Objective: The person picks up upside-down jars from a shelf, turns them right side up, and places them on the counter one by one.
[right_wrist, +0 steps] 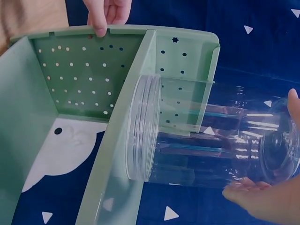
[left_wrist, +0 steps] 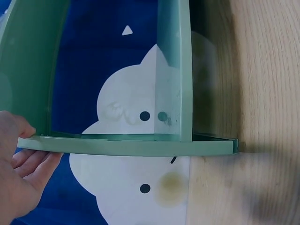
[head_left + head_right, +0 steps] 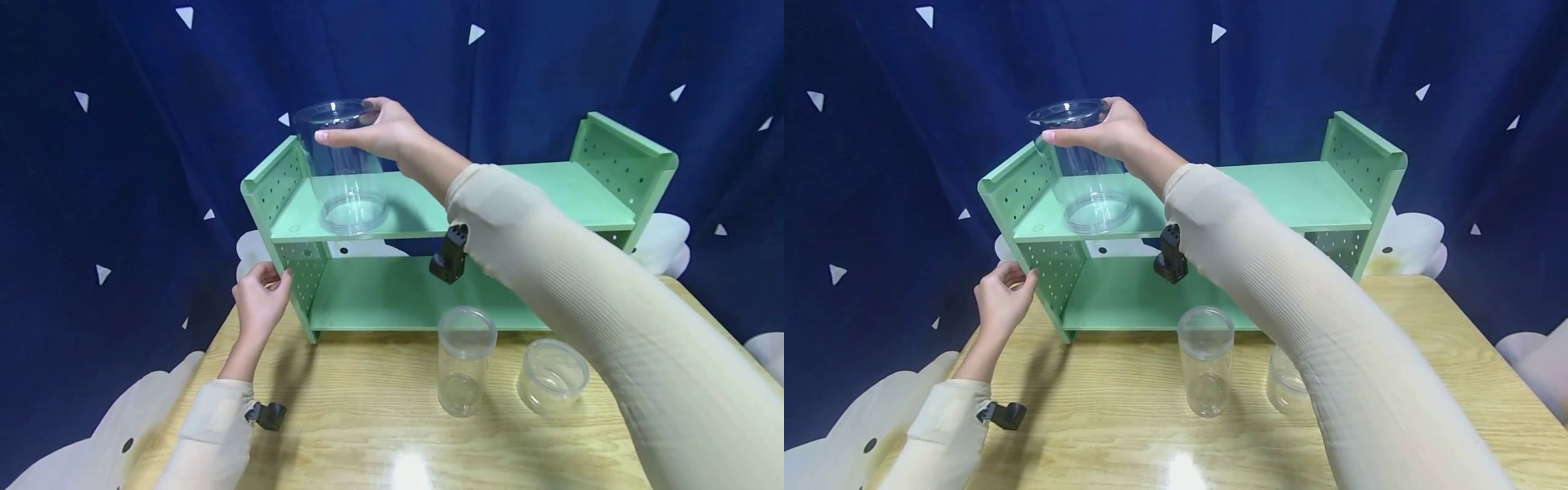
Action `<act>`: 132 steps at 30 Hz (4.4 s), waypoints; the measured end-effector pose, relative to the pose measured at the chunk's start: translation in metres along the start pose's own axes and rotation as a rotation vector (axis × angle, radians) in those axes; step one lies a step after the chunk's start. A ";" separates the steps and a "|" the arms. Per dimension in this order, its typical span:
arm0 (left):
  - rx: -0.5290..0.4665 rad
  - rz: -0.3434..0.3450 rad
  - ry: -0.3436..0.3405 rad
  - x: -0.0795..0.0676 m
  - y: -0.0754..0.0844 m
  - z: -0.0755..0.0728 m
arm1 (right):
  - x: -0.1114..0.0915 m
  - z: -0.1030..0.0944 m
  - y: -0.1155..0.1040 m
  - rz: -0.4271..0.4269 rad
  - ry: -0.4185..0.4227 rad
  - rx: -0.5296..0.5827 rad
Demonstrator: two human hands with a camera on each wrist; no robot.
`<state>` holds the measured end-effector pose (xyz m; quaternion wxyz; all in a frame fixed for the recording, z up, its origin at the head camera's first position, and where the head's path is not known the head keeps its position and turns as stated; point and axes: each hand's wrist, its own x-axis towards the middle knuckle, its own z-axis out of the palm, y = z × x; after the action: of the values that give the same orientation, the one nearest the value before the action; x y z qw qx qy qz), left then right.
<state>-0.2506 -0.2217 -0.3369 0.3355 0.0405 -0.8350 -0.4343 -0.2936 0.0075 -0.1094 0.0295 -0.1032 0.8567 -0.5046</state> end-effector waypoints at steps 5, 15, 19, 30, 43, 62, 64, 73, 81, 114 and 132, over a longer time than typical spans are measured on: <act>0.004 -0.016 0.000 -0.001 -0.001 0.001 | -0.003 0.001 0.002 -0.036 0.003 0.004; -0.039 -0.033 -0.015 -0.006 -0.003 0.002 | -0.027 -0.008 0.014 -0.145 -0.011 0.111; -0.052 -0.039 -0.001 -0.013 -0.004 0.003 | -0.039 -0.013 0.022 -0.206 -0.025 0.173; -0.142 0.125 0.129 -0.052 0.028 -0.004 | -0.080 -0.021 0.053 -0.287 -0.121 0.339; -0.495 0.306 -0.406 -0.088 0.065 -0.002 | -0.104 -0.016 0.107 -0.289 -0.211 0.566; -0.677 0.389 -0.413 -0.096 0.079 -0.006 | -0.131 -0.026 0.177 -0.371 -0.384 0.707; -0.636 0.449 -0.387 -0.091 0.081 -0.012 | -0.135 -0.030 0.179 -0.403 -0.361 0.656; -0.232 0.749 -0.300 -0.072 0.102 -0.036 | -0.148 -0.040 0.158 -0.731 0.022 -0.045; -0.060 0.904 -0.385 -0.067 0.125 -0.047 | -0.156 -0.032 0.152 -0.837 0.096 -0.632; -0.823 0.342 -0.425 -0.099 0.126 -0.016 | -0.175 0.020 0.184 -0.621 0.217 -0.251; -0.490 0.096 -0.429 -0.101 0.063 -0.022 | -0.186 -0.079 0.256 -0.429 0.665 -0.064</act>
<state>-0.1457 -0.1617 -0.3340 0.1718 -0.1732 -0.7584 -0.6044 -0.1612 0.2338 -0.3034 -0.3588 -0.1117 0.7938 -0.4782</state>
